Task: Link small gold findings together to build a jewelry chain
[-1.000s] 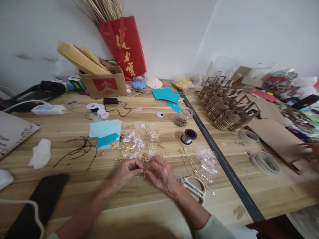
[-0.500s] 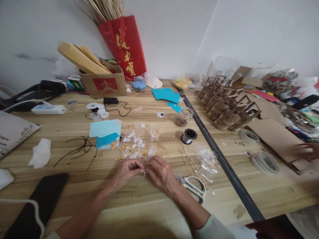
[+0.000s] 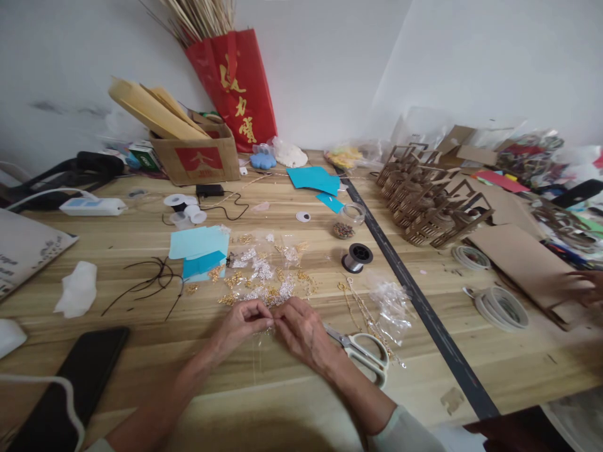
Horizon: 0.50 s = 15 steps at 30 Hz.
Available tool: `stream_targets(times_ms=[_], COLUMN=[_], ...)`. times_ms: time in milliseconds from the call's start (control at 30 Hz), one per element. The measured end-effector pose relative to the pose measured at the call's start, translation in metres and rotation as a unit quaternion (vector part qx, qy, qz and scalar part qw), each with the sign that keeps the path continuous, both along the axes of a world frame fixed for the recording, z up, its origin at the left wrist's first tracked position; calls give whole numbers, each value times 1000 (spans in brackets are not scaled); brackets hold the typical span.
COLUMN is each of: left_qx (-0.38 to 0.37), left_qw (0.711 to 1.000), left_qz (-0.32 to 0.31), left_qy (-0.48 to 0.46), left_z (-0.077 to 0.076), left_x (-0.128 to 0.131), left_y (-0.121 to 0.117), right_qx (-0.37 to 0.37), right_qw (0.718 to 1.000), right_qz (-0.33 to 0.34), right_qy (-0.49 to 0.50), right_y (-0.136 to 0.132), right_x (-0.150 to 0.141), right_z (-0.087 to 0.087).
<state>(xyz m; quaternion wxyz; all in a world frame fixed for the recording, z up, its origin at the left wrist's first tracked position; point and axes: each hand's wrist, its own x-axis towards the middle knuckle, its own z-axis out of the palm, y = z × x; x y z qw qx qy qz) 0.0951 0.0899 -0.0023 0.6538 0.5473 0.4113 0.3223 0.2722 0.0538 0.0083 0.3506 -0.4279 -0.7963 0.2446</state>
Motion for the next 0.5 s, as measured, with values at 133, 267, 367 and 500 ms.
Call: stream_targets(times_ms=[133,267,367,500], left_qx=[-11,-16,-13,-9], left_qw=[1000,1000,1000,1000], left_qz=[11,13,17,18], left_qy=[-7,-12,-10,-13], left_z=[1,-1,-3,-5], left_x=[0,-1,-2,-2], left_y=[0,0,1,2], right_qx=[0,7,14,8], right_qw=[1000,1000,1000,1000], right_qz=[-6,-4,2,9], right_qy=[5,1,-3,-18], right_y=[-1,-1,-1,-1], right_x=[-1,-2,-2,-2], right_z=[-1,0,-1,0])
